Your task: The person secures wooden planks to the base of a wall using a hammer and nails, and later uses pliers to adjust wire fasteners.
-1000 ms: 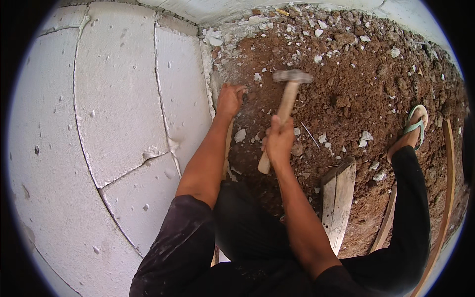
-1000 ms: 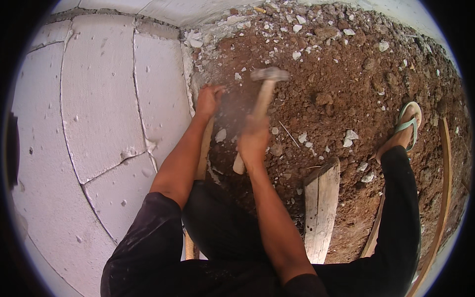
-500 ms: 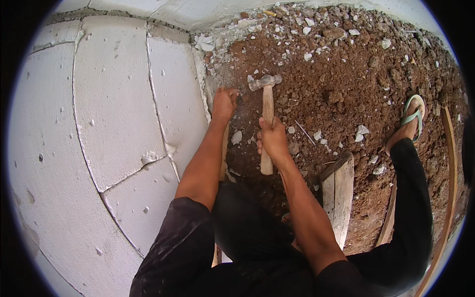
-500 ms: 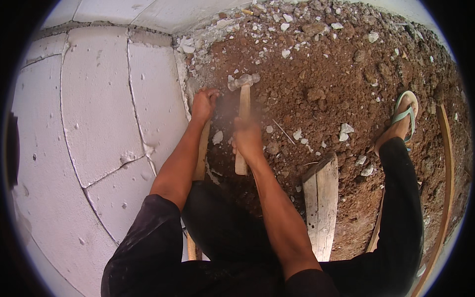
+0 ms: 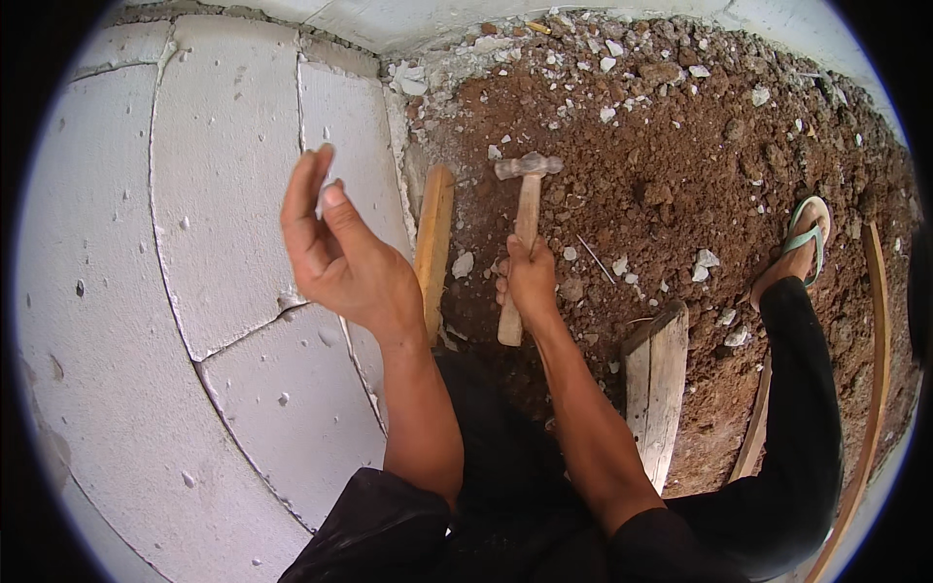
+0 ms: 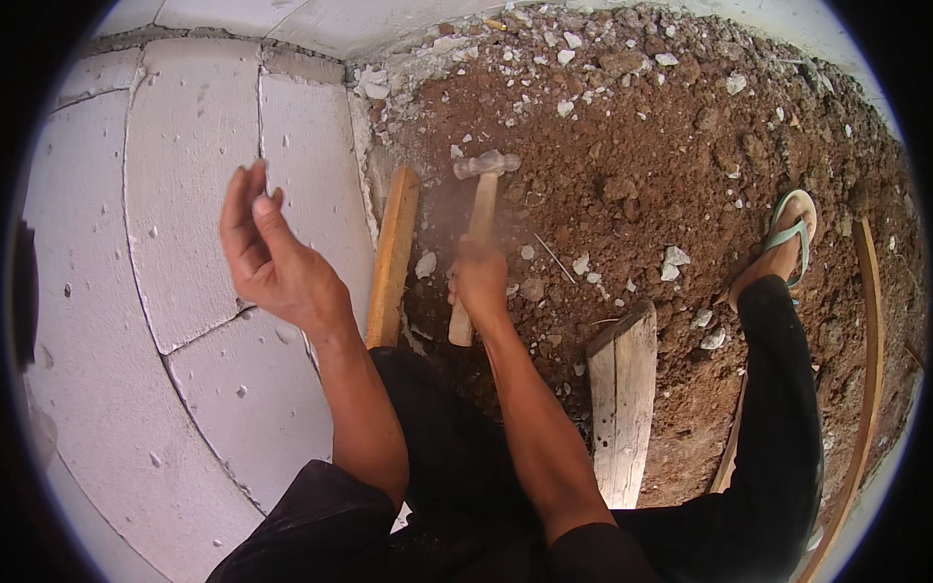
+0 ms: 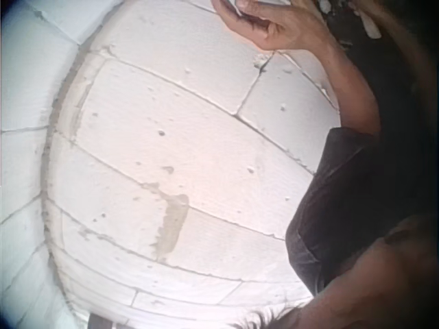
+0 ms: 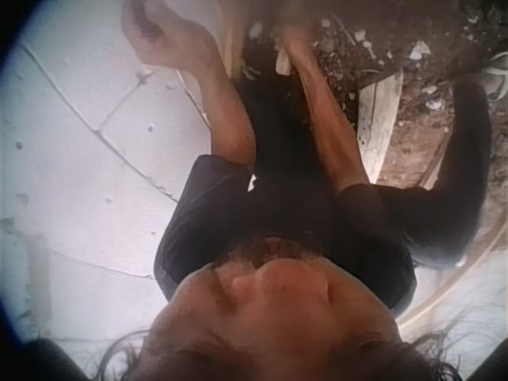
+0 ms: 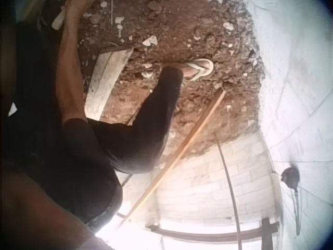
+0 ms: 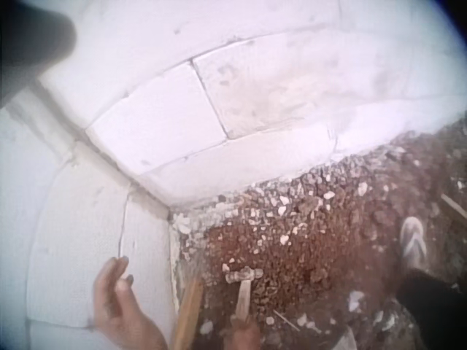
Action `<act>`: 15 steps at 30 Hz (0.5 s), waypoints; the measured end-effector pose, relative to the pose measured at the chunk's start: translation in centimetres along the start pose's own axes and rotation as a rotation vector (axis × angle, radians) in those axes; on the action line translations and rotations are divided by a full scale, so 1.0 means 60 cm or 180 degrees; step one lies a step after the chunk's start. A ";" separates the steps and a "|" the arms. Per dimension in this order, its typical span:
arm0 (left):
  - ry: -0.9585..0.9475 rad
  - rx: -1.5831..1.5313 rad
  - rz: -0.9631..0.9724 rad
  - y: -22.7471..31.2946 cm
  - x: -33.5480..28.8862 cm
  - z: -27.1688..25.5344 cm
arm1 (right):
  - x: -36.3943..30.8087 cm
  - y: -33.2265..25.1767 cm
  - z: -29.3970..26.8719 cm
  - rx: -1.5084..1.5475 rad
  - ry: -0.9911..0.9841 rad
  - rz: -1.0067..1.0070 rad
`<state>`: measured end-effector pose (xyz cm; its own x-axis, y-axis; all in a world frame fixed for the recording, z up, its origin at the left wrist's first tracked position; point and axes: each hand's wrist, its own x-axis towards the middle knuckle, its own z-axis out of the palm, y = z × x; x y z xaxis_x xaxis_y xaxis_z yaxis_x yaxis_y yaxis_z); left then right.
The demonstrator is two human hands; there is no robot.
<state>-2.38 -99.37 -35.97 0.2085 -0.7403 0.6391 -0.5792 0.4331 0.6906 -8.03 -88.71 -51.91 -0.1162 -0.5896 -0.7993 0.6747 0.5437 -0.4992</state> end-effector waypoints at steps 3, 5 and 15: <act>-0.0341 0.0039 -0.0416 -0.019 0.000 -0.034 | -0.043 -0.037 -0.015 0.0371 0.0519 -0.0891; -0.0176 0.0111 -0.0342 -0.032 0.018 -0.032 | -0.042 -0.078 -0.037 0.0801 0.1111 -0.1475; -0.0141 0.0085 -0.0538 -0.041 0.004 -0.017 | 0.019 0.000 -0.013 -0.0112 -0.0073 -0.0461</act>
<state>-0.13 -100.07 -37.17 0.2700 -0.8236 0.4988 -0.5596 0.2873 0.7773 -8.77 -88.94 -53.10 -0.1936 -0.6766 -0.7105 0.6260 0.4724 -0.6204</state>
